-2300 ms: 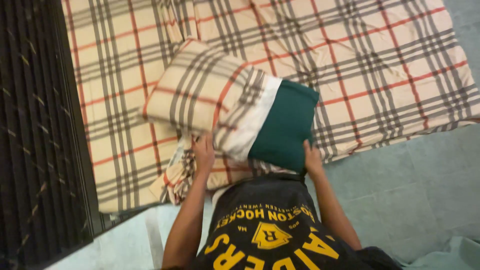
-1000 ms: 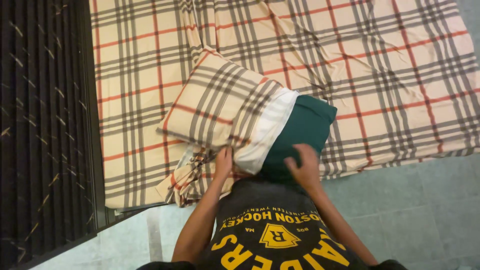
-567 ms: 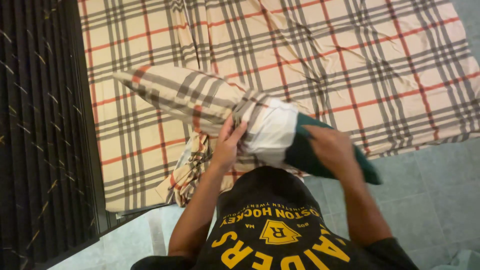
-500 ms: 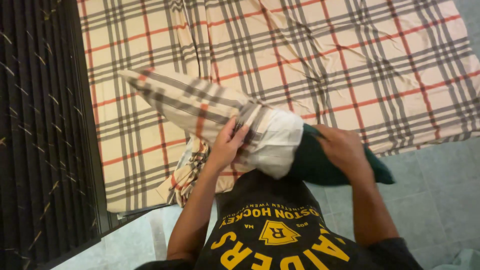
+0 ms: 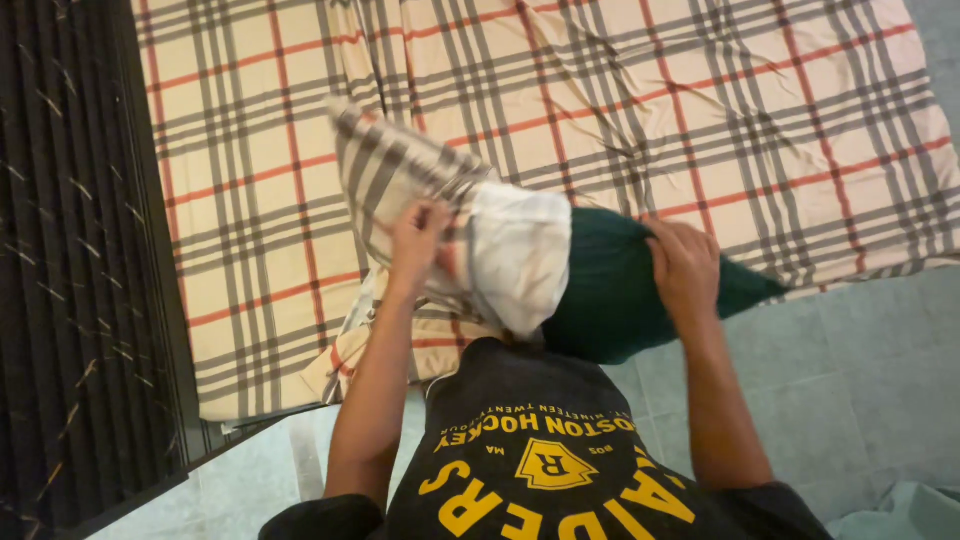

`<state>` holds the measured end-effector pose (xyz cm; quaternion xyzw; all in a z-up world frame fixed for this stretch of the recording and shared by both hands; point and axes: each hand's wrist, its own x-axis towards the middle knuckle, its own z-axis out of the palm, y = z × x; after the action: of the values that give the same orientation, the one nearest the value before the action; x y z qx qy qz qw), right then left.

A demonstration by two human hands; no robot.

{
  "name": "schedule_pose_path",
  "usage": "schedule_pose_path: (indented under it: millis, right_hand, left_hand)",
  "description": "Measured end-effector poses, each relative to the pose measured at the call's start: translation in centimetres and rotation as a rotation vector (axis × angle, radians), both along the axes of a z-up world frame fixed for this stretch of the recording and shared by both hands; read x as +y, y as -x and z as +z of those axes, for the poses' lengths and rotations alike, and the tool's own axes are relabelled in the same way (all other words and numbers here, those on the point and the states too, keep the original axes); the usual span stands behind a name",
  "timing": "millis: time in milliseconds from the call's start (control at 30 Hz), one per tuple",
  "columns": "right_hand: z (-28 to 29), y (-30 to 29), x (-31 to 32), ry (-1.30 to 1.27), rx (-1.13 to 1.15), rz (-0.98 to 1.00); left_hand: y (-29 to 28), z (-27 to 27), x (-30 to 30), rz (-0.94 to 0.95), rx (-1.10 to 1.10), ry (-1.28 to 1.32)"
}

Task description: The person removes a pillowcase from a pillow, folds the pillowcase neatly, and places it on a shelf. The person then picks up the pillow, walks to the shelf, and places it on top of other items.

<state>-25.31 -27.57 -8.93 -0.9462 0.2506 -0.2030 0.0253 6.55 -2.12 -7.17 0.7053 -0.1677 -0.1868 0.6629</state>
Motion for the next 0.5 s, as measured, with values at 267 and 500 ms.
schedule_pose_path:
  millis: [267, 500]
  right_hand:
    - [-11.1, -0.8, 9.7, -0.208, -0.159, -0.005]
    - [-17.0, 0.9, 11.1, -0.244, 0.146, -0.090]
  left_hand:
    - [8.3, -22.4, -0.4, -0.553, -0.025, -0.240]
    - [9.2, -17.8, -3.0, -0.482, 0.012, -0.376]
